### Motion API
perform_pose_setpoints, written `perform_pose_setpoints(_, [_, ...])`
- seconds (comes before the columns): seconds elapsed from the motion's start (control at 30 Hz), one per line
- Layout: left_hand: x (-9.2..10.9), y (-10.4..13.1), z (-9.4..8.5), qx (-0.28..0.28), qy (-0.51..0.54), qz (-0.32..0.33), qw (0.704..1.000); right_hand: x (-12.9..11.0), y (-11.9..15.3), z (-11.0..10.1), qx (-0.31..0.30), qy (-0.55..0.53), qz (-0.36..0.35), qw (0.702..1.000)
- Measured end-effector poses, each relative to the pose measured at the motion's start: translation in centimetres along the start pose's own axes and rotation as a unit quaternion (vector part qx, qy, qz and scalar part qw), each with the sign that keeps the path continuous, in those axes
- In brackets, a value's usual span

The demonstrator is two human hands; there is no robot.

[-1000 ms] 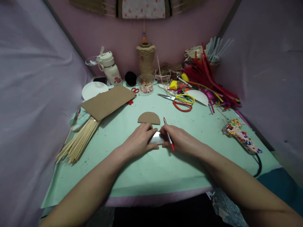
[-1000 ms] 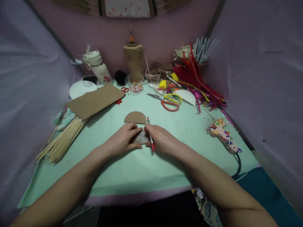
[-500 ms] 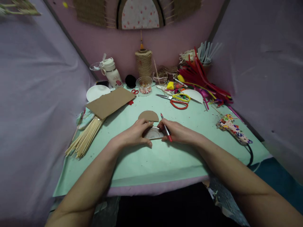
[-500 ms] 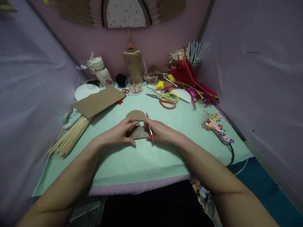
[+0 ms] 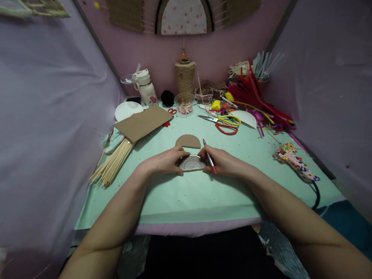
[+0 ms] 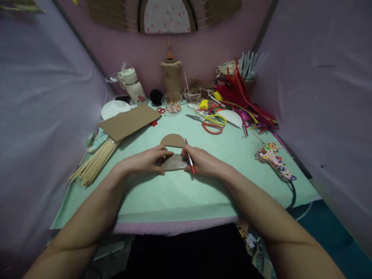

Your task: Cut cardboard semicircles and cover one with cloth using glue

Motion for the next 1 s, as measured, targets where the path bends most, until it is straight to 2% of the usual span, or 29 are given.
perform_pose_setpoints(0.43, [-0.13,-0.14,0.29,-0.013,0.002,-0.017,1.0,0.72,-0.3,0.28,-0.003,-0.001,0.002,1.0])
perform_pose_setpoints(0.67, [-0.56,-0.13,0.56,0.008,0.001,-0.022,1.0,0.55,-0.34,0.54,-0.005,-0.007,-0.042,0.999])
perform_pose_setpoints(1.0, [-0.77,-0.22,0.56,-0.011,0.035,-0.018,0.999,0.88,-0.64,0.66,-0.011,-0.012,-0.05,0.999])
Point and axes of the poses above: each hand's wrist, its own y-axis away from the middle knuckle, its own z-axis out of the palm, x = y × z, the point moved 4 cm from there along -y, towards the middle knuckle, and after that the axes turned 12 degrees about -y, right-handed, at the moved point
